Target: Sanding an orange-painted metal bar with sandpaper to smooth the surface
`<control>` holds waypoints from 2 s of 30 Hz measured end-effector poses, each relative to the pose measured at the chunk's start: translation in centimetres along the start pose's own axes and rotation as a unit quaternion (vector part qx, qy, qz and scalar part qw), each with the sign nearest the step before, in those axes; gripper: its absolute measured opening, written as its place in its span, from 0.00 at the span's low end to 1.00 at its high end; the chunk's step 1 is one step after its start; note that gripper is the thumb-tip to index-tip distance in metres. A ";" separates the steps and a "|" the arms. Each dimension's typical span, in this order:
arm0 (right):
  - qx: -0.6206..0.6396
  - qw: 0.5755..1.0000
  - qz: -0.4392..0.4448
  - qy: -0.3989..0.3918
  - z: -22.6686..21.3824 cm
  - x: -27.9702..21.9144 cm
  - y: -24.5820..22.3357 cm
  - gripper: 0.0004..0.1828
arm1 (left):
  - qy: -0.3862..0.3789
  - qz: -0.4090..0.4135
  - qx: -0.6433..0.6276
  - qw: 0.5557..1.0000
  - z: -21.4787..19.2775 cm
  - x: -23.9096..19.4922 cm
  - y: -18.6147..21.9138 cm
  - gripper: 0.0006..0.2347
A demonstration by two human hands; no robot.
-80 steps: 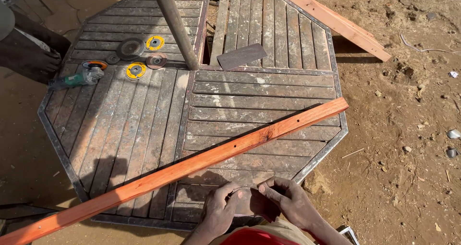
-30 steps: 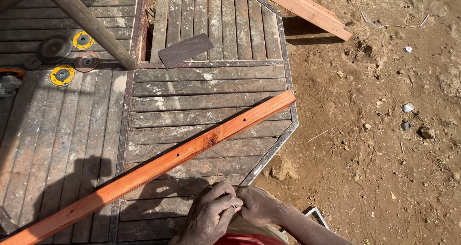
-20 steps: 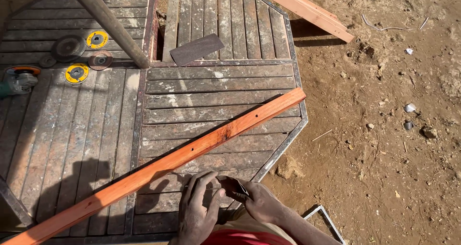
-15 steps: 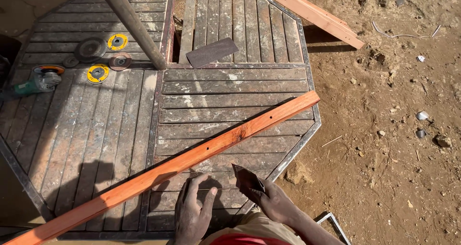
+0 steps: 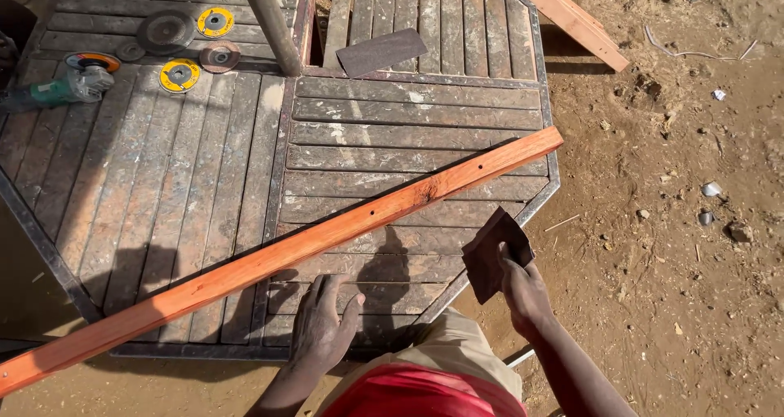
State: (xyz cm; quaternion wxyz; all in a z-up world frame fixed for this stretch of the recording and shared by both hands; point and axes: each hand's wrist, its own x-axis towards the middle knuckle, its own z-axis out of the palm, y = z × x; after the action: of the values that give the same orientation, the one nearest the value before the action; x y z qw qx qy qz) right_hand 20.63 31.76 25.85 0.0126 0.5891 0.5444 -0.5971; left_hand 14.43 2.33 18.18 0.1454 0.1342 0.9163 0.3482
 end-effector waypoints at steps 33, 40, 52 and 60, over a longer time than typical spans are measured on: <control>-0.622 0.471 -0.624 -0.040 13.2 17.8 4.7 0.54 | -0.098 0.127 0.365 0.917 5.9 18.1 -10.4 0.42; -0.572 0.680 -0.454 0.065 -1.6 34.6 -6.3 0.53 | -0.065 0.066 0.389 0.917 6.0 17.5 -9.3 0.41; 0.314 0.905 -0.231 0.171 -0.3 29.3 -8.2 0.10 | -0.003 0.126 0.408 0.904 6.7 17.4 -11.0 0.42; 0.007 0.976 -0.097 0.193 1.3 32.6 -7.3 0.33 | -0.110 0.043 0.408 0.905 6.0 17.8 -9.8 0.42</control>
State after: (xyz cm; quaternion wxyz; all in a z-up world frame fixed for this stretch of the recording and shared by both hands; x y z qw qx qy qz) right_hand 5.01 54.28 6.72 -0.1551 0.6373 0.5871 -0.4744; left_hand -1.24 4.98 4.17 0.1626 0.2587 0.9498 -0.0667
